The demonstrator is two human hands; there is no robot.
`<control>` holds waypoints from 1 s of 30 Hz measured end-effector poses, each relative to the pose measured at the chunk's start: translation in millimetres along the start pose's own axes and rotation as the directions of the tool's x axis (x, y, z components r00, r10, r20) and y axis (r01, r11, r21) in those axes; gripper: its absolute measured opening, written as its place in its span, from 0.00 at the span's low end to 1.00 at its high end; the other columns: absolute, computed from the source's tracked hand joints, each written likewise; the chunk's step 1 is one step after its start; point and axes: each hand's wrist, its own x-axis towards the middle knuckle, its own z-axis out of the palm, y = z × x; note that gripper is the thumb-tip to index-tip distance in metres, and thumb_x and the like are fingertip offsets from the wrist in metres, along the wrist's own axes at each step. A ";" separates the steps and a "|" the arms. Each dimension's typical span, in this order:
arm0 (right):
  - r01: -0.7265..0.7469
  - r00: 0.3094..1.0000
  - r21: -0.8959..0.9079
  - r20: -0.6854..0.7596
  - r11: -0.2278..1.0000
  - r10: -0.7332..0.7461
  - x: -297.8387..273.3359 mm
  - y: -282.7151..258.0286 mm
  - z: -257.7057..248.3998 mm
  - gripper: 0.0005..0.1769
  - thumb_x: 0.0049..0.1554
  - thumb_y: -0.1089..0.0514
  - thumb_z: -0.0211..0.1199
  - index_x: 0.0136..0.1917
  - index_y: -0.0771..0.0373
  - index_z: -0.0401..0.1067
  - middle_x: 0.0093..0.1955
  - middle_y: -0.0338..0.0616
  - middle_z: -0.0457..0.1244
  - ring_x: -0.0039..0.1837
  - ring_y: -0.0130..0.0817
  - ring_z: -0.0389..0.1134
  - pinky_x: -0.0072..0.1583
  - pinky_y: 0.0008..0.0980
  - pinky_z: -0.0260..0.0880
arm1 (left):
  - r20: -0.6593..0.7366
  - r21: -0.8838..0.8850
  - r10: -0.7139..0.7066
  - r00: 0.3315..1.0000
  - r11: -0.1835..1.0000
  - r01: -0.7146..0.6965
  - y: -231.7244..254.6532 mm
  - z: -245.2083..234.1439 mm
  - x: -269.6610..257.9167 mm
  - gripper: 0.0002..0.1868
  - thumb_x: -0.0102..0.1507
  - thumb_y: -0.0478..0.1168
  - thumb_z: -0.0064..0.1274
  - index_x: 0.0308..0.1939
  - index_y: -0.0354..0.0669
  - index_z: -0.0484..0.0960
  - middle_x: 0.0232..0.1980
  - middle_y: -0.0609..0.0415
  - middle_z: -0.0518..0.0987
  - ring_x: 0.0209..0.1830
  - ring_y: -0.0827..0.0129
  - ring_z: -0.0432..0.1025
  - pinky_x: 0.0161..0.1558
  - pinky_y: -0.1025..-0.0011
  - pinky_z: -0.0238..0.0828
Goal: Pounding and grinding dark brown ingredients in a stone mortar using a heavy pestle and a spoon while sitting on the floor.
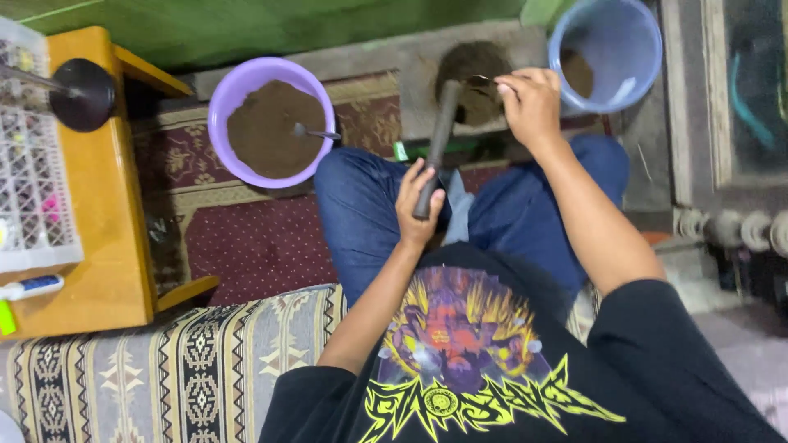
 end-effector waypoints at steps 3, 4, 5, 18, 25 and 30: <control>0.023 0.994 -0.004 -0.106 1.000 -0.023 -4.5 13.9 19.9 0.08 0.63 0.62 0.64 0.52 0.62 0.83 0.53 0.50 0.68 0.57 0.47 0.63 0.64 0.42 0.57 | -0.012 0.021 -0.010 1.000 1.000 0.010 -1.8 1.8 -3.3 0.20 0.63 0.39 0.58 0.58 0.36 0.79 0.69 0.37 0.72 0.68 0.47 0.71 0.68 0.59 0.67; -0.002 1.000 -0.100 -0.024 0.995 0.000 -14.3 27.8 38.0 0.08 0.64 0.57 0.64 0.52 0.58 0.83 0.49 0.47 0.70 0.56 0.45 0.66 0.64 0.44 0.57 | -0.041 -0.021 0.022 0.999 1.000 -0.023 -4.6 3.6 -4.6 0.20 0.65 0.42 0.59 0.60 0.40 0.81 0.68 0.37 0.73 0.67 0.44 0.71 0.67 0.54 0.67; -0.017 0.999 -0.201 0.045 0.979 0.026 -17.2 43.9 56.3 0.08 0.66 0.52 0.64 0.52 0.53 0.82 0.44 0.43 0.72 0.56 0.43 0.70 0.64 0.47 0.57 | -0.071 -0.064 0.063 0.995 0.996 -0.068 -9.4 6.6 0.1 0.20 0.66 0.46 0.60 0.61 0.44 0.82 0.67 0.38 0.75 0.66 0.42 0.71 0.65 0.49 0.66; 0.026 0.986 -0.111 0.169 0.993 -0.007 -39.0 33.6 28.8 0.06 0.66 0.54 0.65 0.56 0.48 0.81 0.48 0.35 0.72 0.67 0.31 0.69 0.77 0.45 0.49 | -0.071 -0.089 0.001 0.997 0.996 -0.007 -16.1 9.0 -3.3 0.22 0.65 0.46 0.61 0.61 0.47 0.82 0.67 0.41 0.75 0.66 0.45 0.72 0.66 0.52 0.67; 0.019 0.990 -0.131 0.139 0.991 0.000 -29.0 45.0 35.8 0.06 0.67 0.53 0.65 0.57 0.47 0.81 0.48 0.35 0.72 0.66 0.33 0.70 0.75 0.44 0.52 | -0.080 -0.114 -0.022 0.997 0.993 0.013 -15.9 6.7 -4.3 0.21 0.65 0.47 0.62 0.61 0.49 0.82 0.66 0.42 0.75 0.66 0.47 0.72 0.66 0.53 0.67; 0.078 0.959 -0.131 0.282 0.988 -0.038 -26.6 31.0 22.7 0.06 0.63 0.53 0.66 0.52 0.47 0.82 0.49 0.35 0.73 0.68 0.33 0.70 0.74 0.45 0.53 | -0.046 -0.133 -0.010 0.999 0.991 0.004 -19.6 8.9 -2.9 0.22 0.65 0.47 0.61 0.62 0.50 0.82 0.66 0.41 0.75 0.66 0.45 0.71 0.67 0.51 0.66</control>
